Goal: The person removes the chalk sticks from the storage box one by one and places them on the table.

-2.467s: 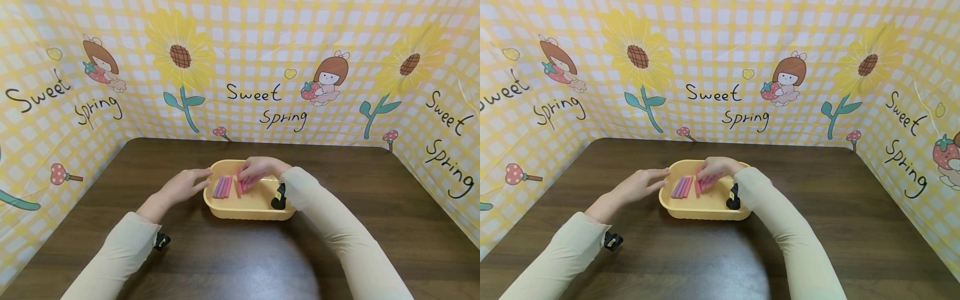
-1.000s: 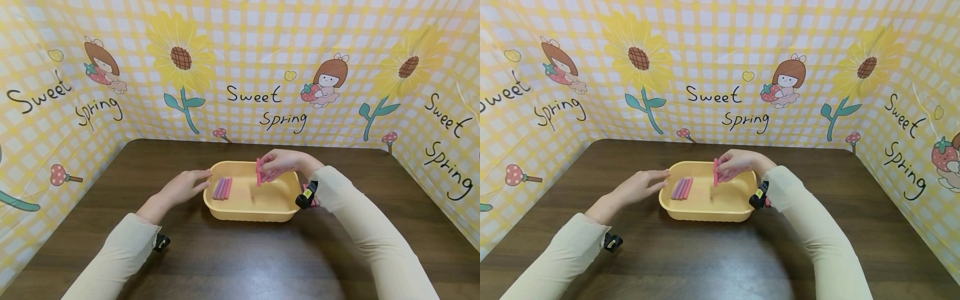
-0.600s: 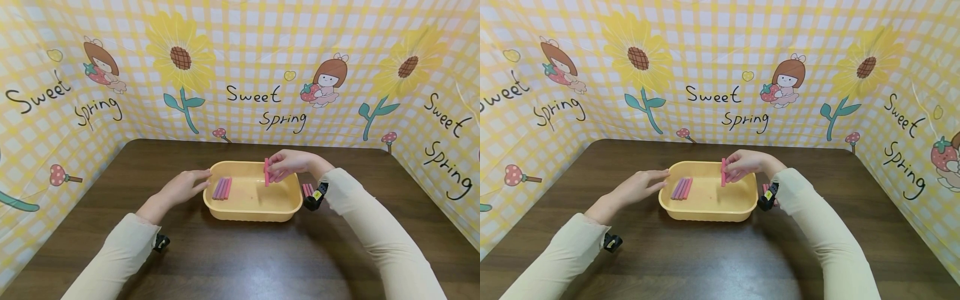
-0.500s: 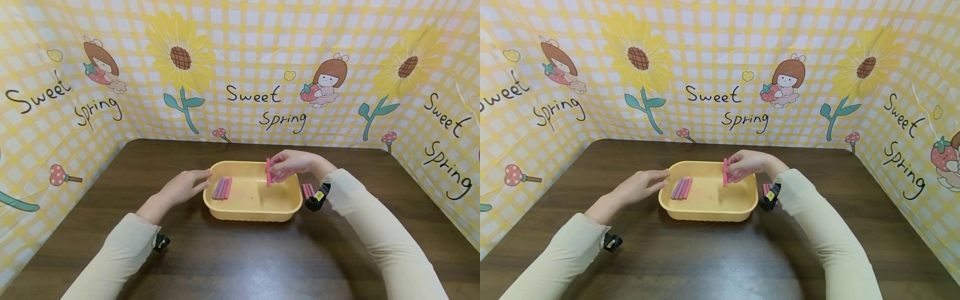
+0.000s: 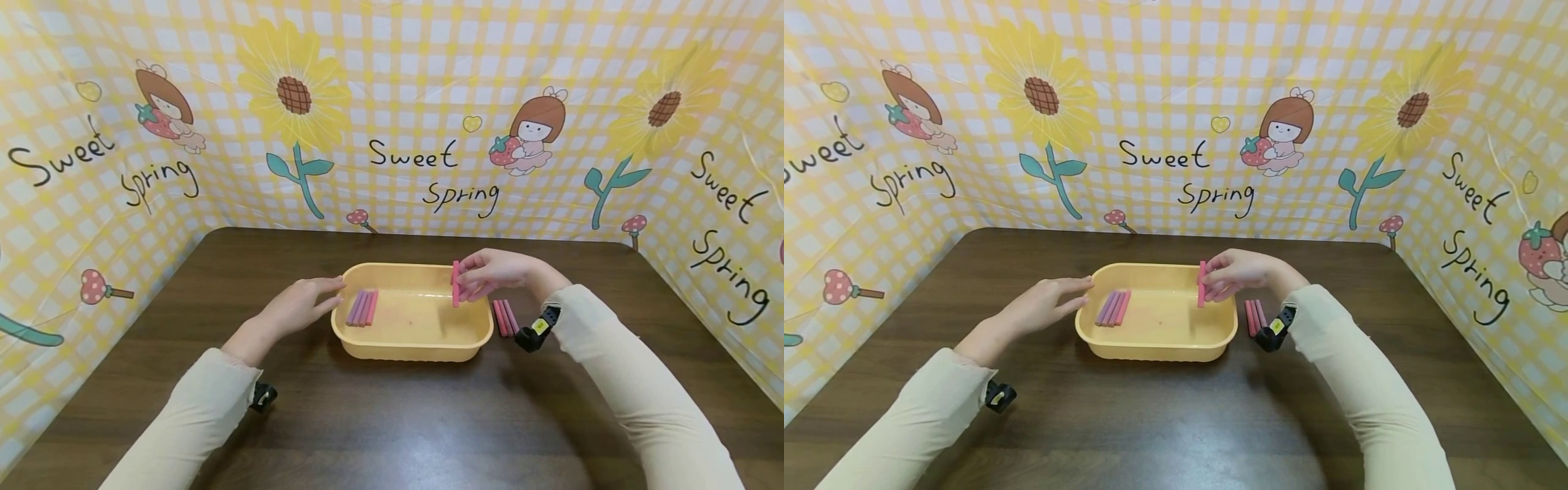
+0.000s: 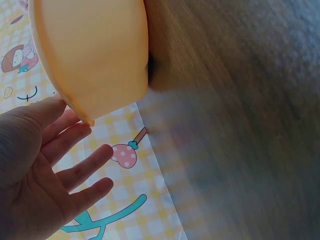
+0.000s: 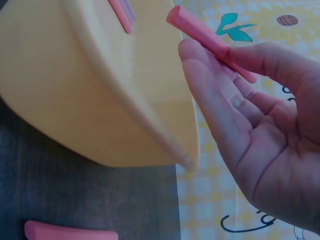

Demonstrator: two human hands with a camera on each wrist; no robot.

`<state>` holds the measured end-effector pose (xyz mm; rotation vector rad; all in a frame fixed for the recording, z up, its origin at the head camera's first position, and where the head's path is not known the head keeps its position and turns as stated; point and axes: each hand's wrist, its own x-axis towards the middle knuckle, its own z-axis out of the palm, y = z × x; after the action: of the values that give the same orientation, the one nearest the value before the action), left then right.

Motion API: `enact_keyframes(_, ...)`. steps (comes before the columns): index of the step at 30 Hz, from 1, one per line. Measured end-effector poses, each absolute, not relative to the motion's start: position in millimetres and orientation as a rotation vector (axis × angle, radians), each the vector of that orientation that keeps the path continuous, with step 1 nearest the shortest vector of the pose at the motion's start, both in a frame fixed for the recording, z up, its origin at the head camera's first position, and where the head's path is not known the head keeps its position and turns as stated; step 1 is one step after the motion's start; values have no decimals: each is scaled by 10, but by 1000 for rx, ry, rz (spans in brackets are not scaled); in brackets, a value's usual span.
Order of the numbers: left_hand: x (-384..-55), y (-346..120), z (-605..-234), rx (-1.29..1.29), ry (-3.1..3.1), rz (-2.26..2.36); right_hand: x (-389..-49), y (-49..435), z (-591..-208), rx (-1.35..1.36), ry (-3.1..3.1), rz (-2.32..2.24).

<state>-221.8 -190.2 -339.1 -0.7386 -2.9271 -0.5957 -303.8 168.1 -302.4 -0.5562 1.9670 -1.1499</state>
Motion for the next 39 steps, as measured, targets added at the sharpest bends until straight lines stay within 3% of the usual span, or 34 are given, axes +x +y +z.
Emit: enact_keyframes(39, -2209, -1897, -3382, -752, -2917, -614, -2931, 2359, -3226, -555, 1947, -1312)
